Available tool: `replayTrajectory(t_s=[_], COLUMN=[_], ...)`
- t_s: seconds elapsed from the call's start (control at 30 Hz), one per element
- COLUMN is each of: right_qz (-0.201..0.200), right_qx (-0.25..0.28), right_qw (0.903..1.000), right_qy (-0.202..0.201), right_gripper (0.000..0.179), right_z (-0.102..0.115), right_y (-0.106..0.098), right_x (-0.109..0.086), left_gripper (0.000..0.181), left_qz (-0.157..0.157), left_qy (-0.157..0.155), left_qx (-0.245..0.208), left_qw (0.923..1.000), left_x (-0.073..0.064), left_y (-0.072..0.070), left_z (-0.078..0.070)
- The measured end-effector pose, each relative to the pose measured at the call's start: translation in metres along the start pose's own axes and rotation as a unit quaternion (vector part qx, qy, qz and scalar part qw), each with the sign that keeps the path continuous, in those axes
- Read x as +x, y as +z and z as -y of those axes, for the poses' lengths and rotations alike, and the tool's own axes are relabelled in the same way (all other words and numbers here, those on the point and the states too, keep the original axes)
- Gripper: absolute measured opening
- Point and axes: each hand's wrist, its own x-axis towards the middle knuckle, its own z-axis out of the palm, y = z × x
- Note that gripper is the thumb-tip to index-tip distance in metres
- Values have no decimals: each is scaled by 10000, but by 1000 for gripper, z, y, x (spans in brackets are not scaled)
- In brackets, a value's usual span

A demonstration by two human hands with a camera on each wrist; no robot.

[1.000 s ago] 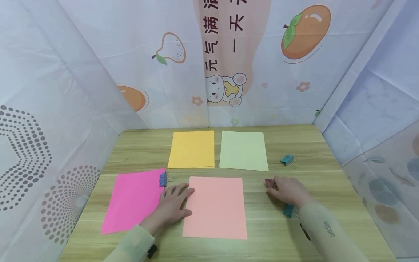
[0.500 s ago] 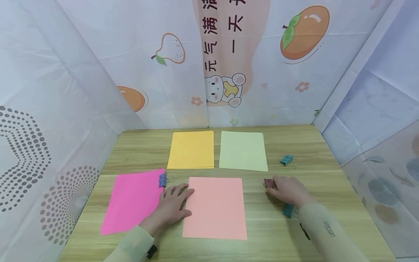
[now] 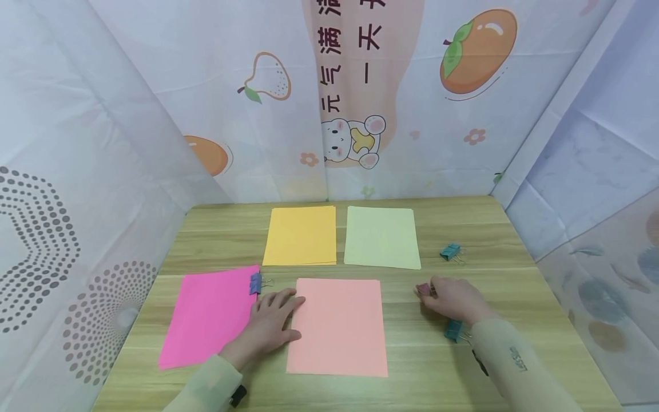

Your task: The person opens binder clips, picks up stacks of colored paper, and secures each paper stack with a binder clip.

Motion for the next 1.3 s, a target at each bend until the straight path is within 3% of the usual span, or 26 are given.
replayTrajectory(t_s=[0.4, 0.57, 0.8, 1.1, 1.3], right_qz=[609, 747, 654, 519, 357], right_qx=[378, 430, 428, 357, 372], right_qw=[9972, 9961, 9969, 9980, 9984], right_qy=[232, 166, 46, -101, -231], right_gripper=[33, 30, 39, 35, 31], right_z=[-5, -3, -1, -1, 0], right_y=[-9, -16, -20, -18, -16], right_x=[0, 0, -4, -4, -5], left_gripper=[72, 71, 71, 74, 72], left_qz=[-136, -10, 24, -61, -57], left_qy=[52, -7, -11, 38, 59], left_qx=[-26, 44, 88, 156, 117], left_qw=[9999, 10000, 10000, 9999, 9999], left_x=[0, 0, 0, 5, 4], left_y=[3, 0, -3, 7, 3], left_z=[2, -1, -2, 6, 3])
